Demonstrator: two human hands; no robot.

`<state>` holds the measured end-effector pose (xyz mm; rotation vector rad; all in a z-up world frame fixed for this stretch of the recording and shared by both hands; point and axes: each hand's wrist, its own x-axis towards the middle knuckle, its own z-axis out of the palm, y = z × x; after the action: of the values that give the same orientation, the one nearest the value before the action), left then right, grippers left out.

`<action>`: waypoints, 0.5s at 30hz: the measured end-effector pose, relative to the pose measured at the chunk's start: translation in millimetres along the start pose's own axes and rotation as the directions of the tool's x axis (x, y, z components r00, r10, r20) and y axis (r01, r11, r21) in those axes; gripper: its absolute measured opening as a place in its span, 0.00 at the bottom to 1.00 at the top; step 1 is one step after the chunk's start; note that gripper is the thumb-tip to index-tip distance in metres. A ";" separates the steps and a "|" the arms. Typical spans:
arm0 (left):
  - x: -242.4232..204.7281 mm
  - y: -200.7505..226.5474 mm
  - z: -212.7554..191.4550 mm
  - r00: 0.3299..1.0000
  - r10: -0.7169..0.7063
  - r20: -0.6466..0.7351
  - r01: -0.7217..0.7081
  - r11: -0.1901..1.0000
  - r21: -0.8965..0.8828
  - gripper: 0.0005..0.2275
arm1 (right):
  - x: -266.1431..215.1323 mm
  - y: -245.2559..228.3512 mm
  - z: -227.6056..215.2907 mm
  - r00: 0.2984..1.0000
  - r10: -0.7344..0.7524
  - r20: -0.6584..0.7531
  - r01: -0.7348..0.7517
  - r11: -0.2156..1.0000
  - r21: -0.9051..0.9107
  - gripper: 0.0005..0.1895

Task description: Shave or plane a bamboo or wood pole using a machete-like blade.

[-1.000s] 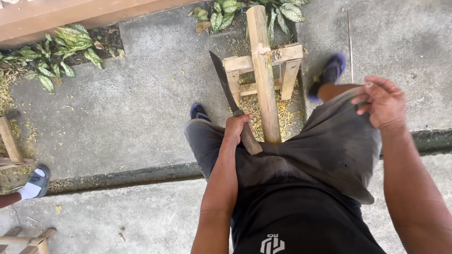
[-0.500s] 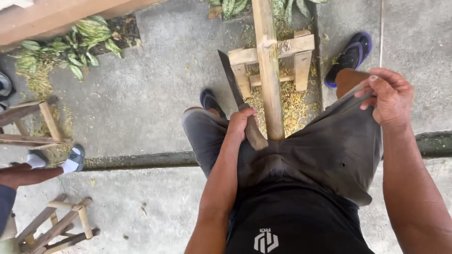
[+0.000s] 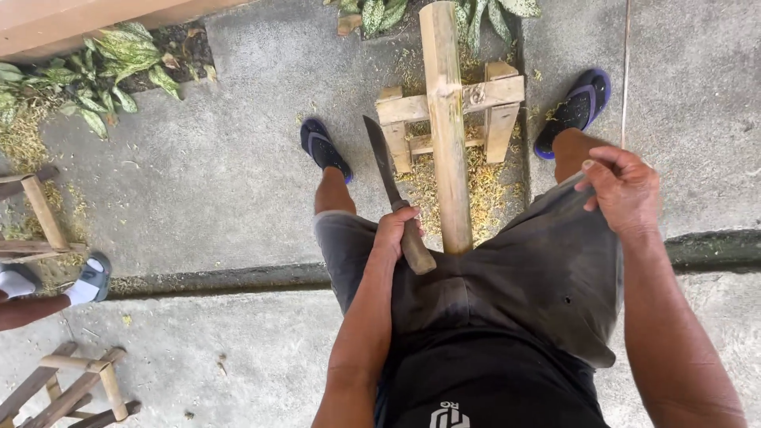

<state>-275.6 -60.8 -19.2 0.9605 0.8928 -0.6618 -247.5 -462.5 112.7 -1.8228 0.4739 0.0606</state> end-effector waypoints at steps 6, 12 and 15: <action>-0.2 2.5 17.5 0.999 0.026 -0.041 -0.027 0.999 -0.026 0.11 | -8.2 -29.3 1.8 0.997 -0.003 -0.072 -0.013 0.976 -0.215 0.12; -25.3 21.4 32.4 0.977 0.214 -0.002 -0.214 0.975 0.055 0.11 | 0.0 -34.7 3.2 0.995 0.040 -0.088 -0.056 0.981 -0.186 0.11; -40.9 40.6 38.7 0.958 0.286 -0.027 -0.282 0.954 0.105 0.11 | -4.5 -39.2 19.7 0.997 -0.033 -0.064 0.008 0.933 -0.360 0.10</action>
<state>-249.6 -74.2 43.7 1.1704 0.7433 -0.4438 -234.0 -434.0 143.6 -2.1959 0.5177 0.0737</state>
